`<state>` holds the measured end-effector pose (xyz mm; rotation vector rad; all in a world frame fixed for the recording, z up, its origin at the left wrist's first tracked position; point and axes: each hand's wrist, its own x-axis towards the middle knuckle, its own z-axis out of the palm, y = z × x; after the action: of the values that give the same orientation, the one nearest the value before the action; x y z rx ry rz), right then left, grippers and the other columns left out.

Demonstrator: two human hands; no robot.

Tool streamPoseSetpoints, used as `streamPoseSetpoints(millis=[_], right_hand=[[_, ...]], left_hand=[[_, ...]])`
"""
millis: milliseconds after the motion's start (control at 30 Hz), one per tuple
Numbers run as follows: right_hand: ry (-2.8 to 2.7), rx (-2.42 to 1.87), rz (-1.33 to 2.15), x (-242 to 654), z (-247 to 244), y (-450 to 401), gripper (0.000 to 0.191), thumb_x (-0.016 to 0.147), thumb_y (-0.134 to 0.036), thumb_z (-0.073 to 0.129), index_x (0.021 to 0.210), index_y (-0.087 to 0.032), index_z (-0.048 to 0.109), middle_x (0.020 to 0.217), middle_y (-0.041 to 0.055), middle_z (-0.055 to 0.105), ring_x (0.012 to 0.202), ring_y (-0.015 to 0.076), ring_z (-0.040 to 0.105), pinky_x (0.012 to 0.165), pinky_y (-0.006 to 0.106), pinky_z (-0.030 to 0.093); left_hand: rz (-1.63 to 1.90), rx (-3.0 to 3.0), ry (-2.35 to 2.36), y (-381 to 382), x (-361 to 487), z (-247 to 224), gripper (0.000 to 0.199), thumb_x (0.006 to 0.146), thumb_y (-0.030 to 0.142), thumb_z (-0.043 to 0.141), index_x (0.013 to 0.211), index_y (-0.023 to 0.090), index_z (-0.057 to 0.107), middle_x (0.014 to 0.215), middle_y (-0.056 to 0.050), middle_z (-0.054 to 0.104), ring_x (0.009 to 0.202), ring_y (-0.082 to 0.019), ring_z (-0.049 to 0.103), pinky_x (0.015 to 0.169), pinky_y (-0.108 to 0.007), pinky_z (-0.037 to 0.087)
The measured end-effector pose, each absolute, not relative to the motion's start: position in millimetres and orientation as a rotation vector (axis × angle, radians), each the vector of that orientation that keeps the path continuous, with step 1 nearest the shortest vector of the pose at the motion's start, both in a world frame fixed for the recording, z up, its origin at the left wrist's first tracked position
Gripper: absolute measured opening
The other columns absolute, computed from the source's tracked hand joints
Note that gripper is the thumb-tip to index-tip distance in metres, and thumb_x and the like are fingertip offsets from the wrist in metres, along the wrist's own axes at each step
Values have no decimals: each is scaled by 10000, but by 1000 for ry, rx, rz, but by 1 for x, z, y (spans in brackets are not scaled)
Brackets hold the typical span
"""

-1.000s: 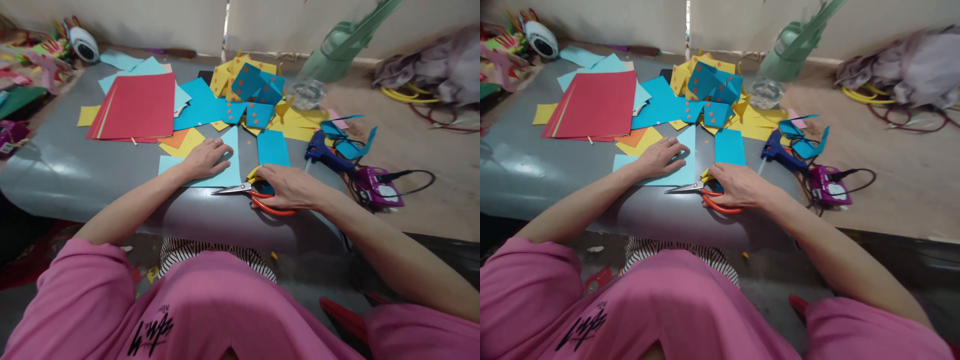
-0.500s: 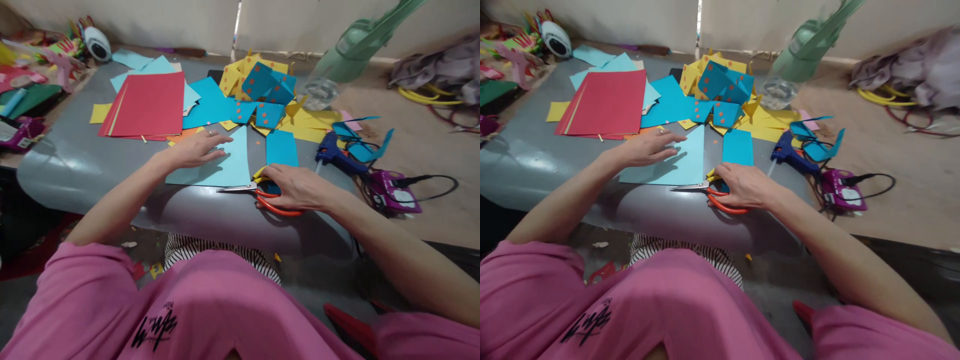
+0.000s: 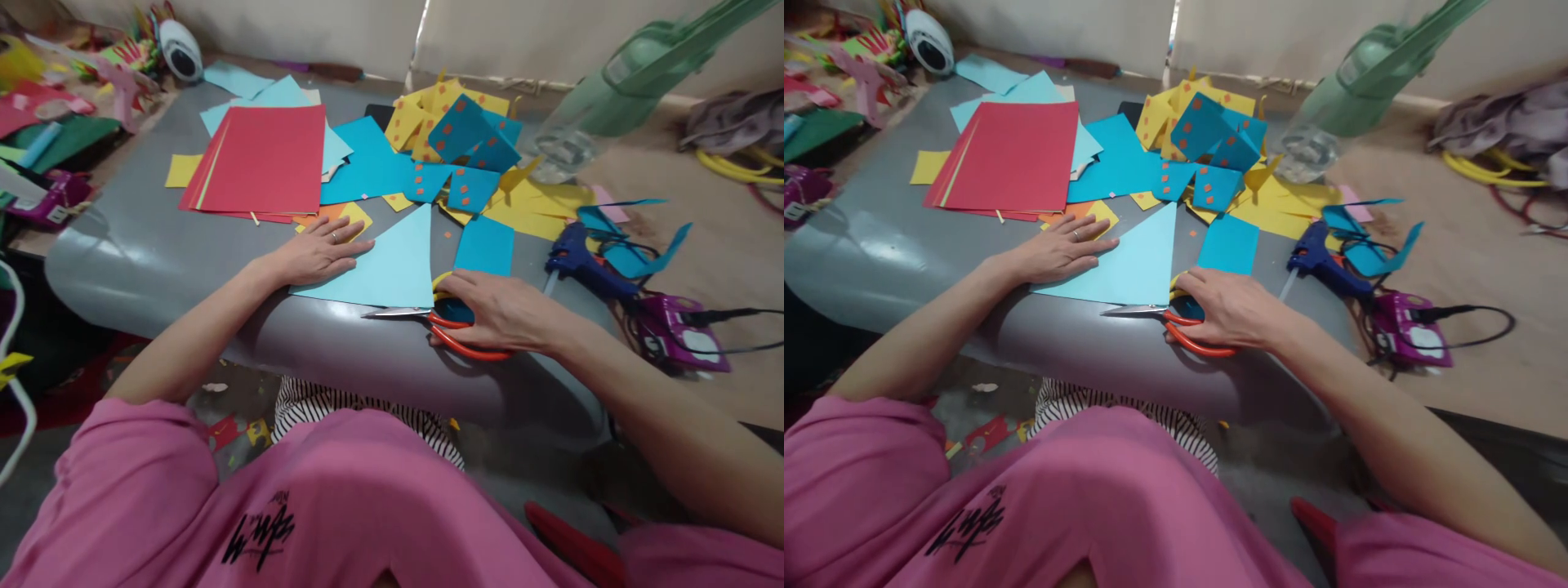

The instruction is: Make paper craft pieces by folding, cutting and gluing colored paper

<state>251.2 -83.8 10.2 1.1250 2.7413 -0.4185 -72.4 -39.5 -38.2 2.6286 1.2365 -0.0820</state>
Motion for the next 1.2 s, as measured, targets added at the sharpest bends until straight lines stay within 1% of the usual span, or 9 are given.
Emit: streamPoseSetpoints(millis=[167, 333, 500, 633, 733, 867, 1033, 1200], right_hand=[[2735, 1158, -418, 250, 8, -85, 600, 847, -749, 488, 1102, -213, 573, 1086, 146, 678, 916, 302, 643, 676, 363, 444], [2673, 1214, -352, 247, 9, -84, 646, 843, -777, 464, 1098, -190, 551, 1073, 171, 675, 920, 332, 645, 672, 380, 437], [2717, 1180, -328, 257, 13, -76, 558, 863, -700, 505, 1089, -192, 558, 1079, 195, 678, 935, 336, 641, 713, 400, 454], [2745, 1141, -355, 258, 13, -72, 547, 861, -679, 516, 1081, -181, 565, 1069, 201, 672, 923, 337, 631, 708, 407, 459], [2736, 1127, -398, 258, 12, -71, 553, 861, -685, 515, 1072, -176, 563, 1042, 190, 660, 897, 325, 623, 716, 413, 469], [2754, 1119, -415, 261, 10, -73, 560, 858, -708, 501, 1078, -197, 563, 1070, 175, 652, 945, 329, 629, 763, 425, 488], [2742, 1129, -408, 258, 9, -74, 567, 843, -729, 505, 1060, -207, 552, 1037, 161, 654, 883, 311, 619, 712, 399, 464], [2744, 1094, -442, 258, 12, -74, 511, 866, -672, 517, 1041, -192, 536, 1031, 182, 650, 891, 316, 610, 727, 404, 460]], left_hand=[[-72, 2625, 1240, -40, -73, -40, 544, 1069, 462, 258, 1604, 368, 281, 1724, 12, 154, 1595, -277, 115, 1268, -537, 100], [78, 2608, 1335, -48, -67, -48, 544, 1061, 466, 244, 1586, 364, 338, 1705, 2, 245, 1599, -305, 69, 1253, -608, 49], [193, 2588, 1416, -54, -58, -57, 535, 1050, 448, 284, 1557, 332, 409, 1702, -19, 259, 1592, -349, 72, 1227, -668, 19], [255, 2583, 1394, -54, -57, -58, 530, 1050, 448, 284, 1554, 342, 409, 1690, -17, 293, 1592, -338, 88, 1227, -656, 50], [211, 2558, 1397, -55, -57, -55, 548, 1051, 449, 257, 1565, 321, 396, 1690, -28, 291, 1593, -331, 88, 1235, -641, 62], [160, 2543, 1398, -57, -57, -51, 559, 1053, 439, 247, 1574, 295, 386, 1696, -35, 272, 1593, -342, 76, 1235, -647, 64], [157, 2531, 1387, -55, -58, -51, 552, 1054, 447, 266, 1580, 315, 368, 1694, -26, 279, 1592, -341, 86, 1235, -632, 99], [125, 2544, 1371, -54, -60, -50, 556, 1056, 437, 234, 1582, 308, 364, 1696, -31, 273, 1589, -350, 93, 1226, -637, 126]])
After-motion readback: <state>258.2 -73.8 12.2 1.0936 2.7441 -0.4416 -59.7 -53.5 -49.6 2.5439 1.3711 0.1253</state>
